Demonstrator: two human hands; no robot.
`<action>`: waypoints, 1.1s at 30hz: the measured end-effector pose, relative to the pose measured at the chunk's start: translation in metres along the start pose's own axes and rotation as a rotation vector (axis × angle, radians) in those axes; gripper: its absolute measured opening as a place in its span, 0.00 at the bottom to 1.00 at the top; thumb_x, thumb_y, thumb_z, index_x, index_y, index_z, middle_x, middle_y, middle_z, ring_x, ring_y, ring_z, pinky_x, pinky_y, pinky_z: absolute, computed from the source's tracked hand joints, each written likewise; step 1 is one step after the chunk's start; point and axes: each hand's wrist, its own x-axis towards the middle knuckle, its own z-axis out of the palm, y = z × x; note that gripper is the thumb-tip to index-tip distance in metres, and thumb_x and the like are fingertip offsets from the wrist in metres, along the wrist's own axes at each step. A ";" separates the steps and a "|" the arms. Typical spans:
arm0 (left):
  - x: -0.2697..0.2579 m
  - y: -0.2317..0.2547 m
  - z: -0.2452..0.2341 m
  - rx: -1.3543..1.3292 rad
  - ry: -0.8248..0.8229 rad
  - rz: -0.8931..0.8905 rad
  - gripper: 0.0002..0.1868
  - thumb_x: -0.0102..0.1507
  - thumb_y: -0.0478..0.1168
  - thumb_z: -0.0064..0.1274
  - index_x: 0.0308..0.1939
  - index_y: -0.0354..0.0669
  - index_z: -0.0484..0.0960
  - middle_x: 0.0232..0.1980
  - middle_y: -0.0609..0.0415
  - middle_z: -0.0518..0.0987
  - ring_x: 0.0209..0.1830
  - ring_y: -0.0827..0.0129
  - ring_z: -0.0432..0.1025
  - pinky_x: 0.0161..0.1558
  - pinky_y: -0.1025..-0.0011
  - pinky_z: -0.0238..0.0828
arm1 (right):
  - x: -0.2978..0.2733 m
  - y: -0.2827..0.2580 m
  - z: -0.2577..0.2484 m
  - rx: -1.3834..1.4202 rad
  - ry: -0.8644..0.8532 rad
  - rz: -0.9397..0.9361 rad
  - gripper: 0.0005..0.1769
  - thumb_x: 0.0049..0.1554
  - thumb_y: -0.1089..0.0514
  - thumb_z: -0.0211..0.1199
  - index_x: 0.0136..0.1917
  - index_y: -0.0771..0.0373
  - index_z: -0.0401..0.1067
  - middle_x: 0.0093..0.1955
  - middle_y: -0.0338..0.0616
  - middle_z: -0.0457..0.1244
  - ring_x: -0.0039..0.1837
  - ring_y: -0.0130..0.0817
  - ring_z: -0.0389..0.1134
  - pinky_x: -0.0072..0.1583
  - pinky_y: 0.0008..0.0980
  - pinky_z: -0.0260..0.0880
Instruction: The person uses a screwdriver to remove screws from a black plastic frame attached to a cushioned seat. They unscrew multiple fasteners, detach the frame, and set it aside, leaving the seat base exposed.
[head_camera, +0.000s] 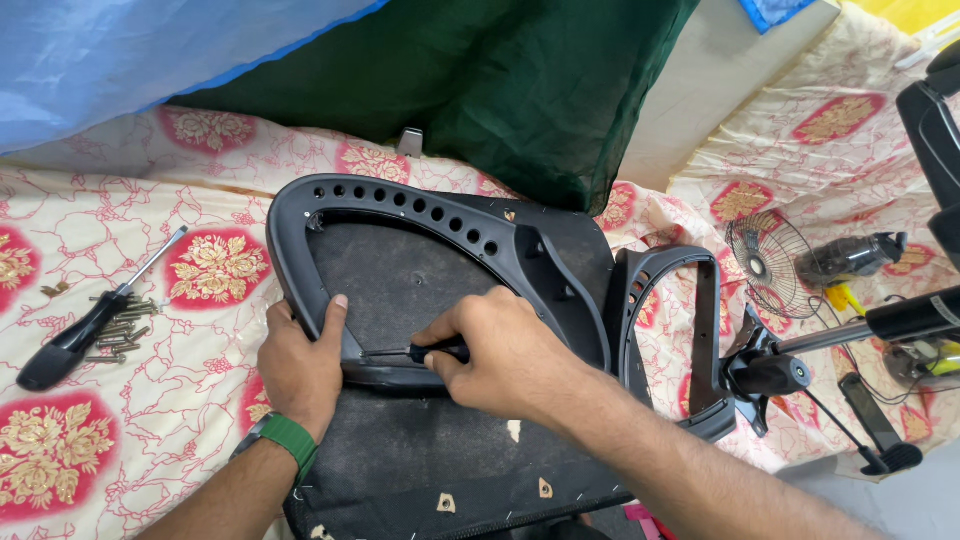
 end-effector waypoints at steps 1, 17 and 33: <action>0.001 0.000 -0.002 -0.001 -0.010 -0.009 0.27 0.65 0.56 0.59 0.50 0.32 0.77 0.35 0.39 0.83 0.35 0.48 0.80 0.41 0.55 0.76 | -0.002 0.002 0.003 0.014 -0.009 0.032 0.15 0.51 0.61 0.67 0.53 0.61 0.82 0.48 0.52 0.74 0.51 0.42 0.77 0.58 0.35 0.73; 0.023 0.031 -0.066 0.010 -0.203 -0.008 0.26 0.65 0.57 0.57 0.35 0.33 0.85 0.22 0.52 0.82 0.19 0.65 0.79 0.27 0.69 0.76 | -0.074 0.083 0.015 0.090 0.345 0.467 0.19 0.51 0.52 0.70 0.56 0.54 0.82 0.45 0.50 0.74 0.45 0.38 0.75 0.52 0.33 0.71; -0.005 0.087 0.003 0.313 -0.710 0.336 0.15 0.58 0.50 0.62 0.43 0.48 0.88 0.40 0.57 0.88 0.41 0.65 0.82 0.48 0.63 0.78 | -0.067 0.076 0.017 0.114 0.265 0.626 0.20 0.51 0.52 0.68 0.58 0.51 0.81 0.37 0.55 0.73 0.37 0.37 0.74 0.48 0.33 0.73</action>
